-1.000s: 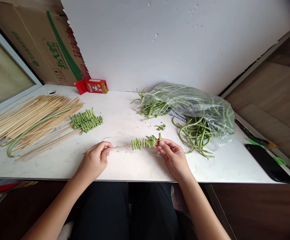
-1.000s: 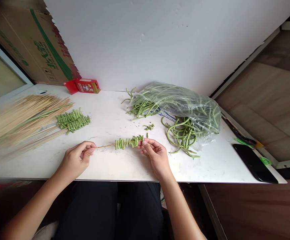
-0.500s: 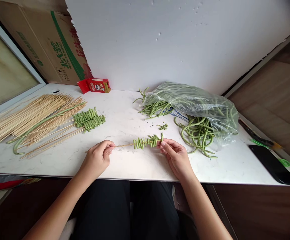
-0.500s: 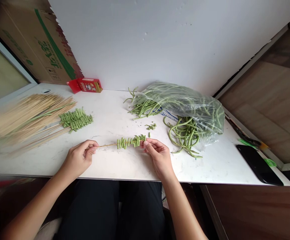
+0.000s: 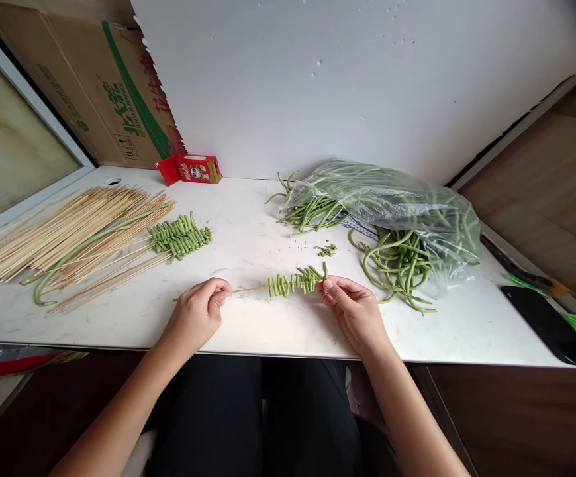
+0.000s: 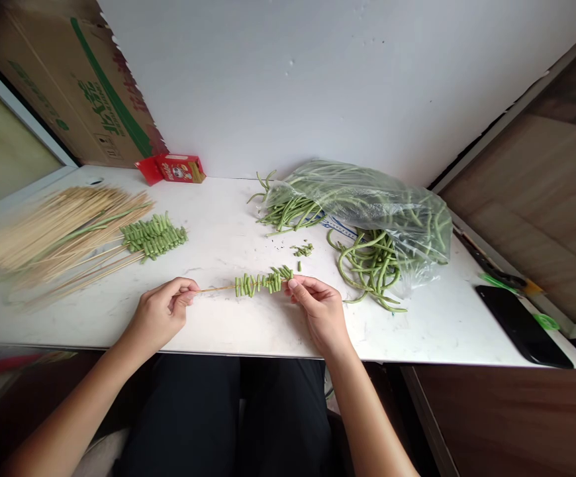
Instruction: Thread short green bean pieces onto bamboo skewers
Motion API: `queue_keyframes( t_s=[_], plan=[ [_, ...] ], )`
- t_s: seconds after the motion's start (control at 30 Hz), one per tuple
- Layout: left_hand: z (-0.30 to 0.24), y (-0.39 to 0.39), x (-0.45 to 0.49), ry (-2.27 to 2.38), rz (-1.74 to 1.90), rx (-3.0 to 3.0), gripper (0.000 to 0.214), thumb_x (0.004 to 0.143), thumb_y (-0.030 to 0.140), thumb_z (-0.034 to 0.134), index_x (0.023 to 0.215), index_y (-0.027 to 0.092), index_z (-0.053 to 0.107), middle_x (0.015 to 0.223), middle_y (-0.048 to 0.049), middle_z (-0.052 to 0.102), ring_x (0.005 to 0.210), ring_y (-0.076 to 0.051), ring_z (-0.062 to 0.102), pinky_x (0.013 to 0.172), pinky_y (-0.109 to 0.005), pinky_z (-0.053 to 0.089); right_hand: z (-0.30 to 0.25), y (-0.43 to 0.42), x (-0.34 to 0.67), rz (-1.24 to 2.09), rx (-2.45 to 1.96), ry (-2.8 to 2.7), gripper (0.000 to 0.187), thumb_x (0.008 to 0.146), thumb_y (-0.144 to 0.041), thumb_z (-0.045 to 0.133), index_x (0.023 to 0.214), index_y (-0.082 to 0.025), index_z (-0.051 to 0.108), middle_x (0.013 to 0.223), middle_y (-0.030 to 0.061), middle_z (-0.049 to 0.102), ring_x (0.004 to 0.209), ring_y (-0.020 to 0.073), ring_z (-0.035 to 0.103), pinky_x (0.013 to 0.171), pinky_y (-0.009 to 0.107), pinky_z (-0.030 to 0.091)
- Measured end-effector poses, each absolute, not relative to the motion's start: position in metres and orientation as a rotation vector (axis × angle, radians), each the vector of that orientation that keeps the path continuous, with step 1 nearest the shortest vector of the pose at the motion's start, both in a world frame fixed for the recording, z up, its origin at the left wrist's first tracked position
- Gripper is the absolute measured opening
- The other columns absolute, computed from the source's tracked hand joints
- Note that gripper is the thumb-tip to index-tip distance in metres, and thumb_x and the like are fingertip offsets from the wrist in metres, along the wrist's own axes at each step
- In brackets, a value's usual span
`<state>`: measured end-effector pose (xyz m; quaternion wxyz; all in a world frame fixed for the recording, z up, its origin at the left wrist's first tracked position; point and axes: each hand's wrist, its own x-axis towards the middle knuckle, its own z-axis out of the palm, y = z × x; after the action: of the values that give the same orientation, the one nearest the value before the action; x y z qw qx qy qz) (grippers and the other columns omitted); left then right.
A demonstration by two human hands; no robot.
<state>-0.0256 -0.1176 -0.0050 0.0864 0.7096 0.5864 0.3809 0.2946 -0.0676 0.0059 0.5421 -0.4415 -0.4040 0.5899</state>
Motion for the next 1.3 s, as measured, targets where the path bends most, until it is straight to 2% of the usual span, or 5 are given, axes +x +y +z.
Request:
queue_keyframes(
  t_s=[0.27,0.43,0.67,1.3],
  plan=[
    [-0.0043,-0.1175,-0.0251,1.765,1.134,2.106,0.022,0.095,0.014,0.048,0.094,0.022,0.069,0.083,-0.0001,0.074,0.070,-0.016,0.071,0.067,-0.025,0.053,0.0048,-0.0678,0.2969,1.399,-1.046,-1.020,0.024,0.077,-0.044,0.097,0.088,-0.025,0.087,0.090,0.0064,0.081,0.083,0.0205,0.070,0.072,0.034,0.054],
    [-0.0059,-0.1178,-0.0267,1.767,1.123,2.105,0.022,0.095,0.013,0.048,0.094,0.022,0.068,0.081,0.0004,0.073,0.071,-0.016,0.070,0.068,-0.026,0.054,0.0069,-0.0693,0.2974,1.416,-1.041,-1.049,0.023,0.078,-0.044,0.096,0.087,-0.025,0.086,0.084,0.0061,0.079,0.089,0.0232,0.072,0.076,0.034,0.056],
    [-0.0033,-0.1183,-0.0256,1.776,1.115,2.102,0.024,0.092,0.012,0.047,0.093,0.022,0.068,0.078,0.0004,0.073,0.070,-0.016,0.070,0.068,-0.025,0.054,0.0106,-0.0701,0.2967,1.411,-1.054,-1.062,0.023,0.075,-0.042,0.098,0.084,-0.024,0.087,0.085,0.0051,0.080,0.071,0.0159,0.064,0.073,0.032,0.057],
    [-0.0039,-0.1192,-0.0275,1.785,1.095,2.083,0.028,0.087,0.008,0.047,0.094,0.022,0.070,0.081,0.0000,0.075,0.072,-0.017,0.072,0.069,-0.026,0.055,0.0044,-0.0707,0.3010,1.398,-1.103,-1.122,0.023,0.078,-0.042,0.096,0.089,-0.024,0.087,0.088,0.0046,0.082,0.070,0.0161,0.067,0.077,0.033,0.057]
  ],
)
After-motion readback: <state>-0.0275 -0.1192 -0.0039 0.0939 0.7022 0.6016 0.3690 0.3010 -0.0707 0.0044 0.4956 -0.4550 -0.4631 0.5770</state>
